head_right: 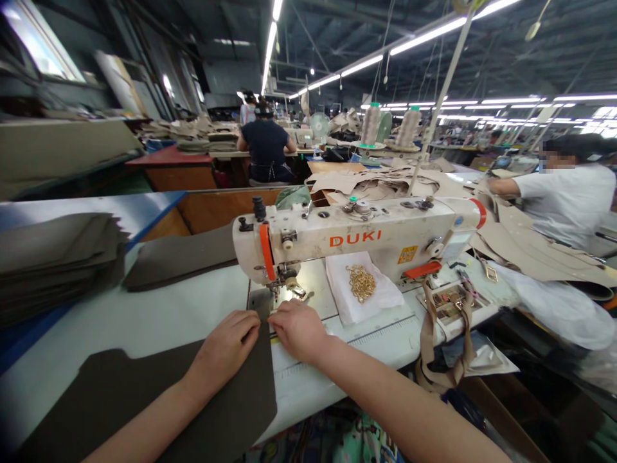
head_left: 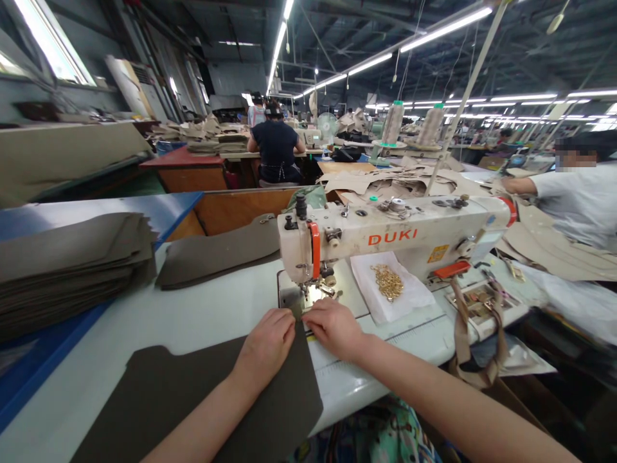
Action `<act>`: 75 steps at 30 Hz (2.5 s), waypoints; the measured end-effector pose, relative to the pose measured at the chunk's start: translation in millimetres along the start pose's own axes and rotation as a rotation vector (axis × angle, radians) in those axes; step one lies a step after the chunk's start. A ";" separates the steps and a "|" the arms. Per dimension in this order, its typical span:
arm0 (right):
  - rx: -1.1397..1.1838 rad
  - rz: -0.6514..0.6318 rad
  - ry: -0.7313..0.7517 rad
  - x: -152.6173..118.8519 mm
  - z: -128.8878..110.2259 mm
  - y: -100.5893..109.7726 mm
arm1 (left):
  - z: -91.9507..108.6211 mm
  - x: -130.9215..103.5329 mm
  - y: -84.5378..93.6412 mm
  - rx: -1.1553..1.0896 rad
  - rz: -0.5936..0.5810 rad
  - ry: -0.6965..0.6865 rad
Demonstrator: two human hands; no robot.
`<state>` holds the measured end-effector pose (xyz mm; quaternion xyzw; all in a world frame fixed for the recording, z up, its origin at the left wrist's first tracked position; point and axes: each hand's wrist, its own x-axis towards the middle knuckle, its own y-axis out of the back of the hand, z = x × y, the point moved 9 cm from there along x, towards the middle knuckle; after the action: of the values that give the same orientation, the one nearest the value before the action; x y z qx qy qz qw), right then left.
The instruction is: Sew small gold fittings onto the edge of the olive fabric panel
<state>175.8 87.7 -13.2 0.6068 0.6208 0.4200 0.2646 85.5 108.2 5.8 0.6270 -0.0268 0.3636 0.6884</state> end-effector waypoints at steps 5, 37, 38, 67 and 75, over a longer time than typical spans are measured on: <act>-0.246 0.084 0.202 -5.2 -17.4 -1.8 | -0.5 0.1 2.7 -0.013 0.031 -0.001; -0.389 0.044 0.541 -35.2 -43.9 -1.9 | 0.5 -0.9 -2.9 0.036 -0.036 -0.059; -0.355 0.080 0.513 -32.7 -42.7 -1.7 | 0.3 -1.0 -2.6 0.031 -0.036 -0.057; -0.266 0.083 0.505 -29.1 -42.5 -11.5 | 10.3 2.4 -2.9 0.077 -0.001 -0.099; -0.233 0.142 0.437 -25.4 -39.0 -6.4 | 7.1 1.3 -4.7 0.049 -0.010 -0.070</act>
<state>142.9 55.7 -3.4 0.5091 0.5664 0.6274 0.1622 92.0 102.8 3.9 0.6563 -0.0390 0.3386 0.6732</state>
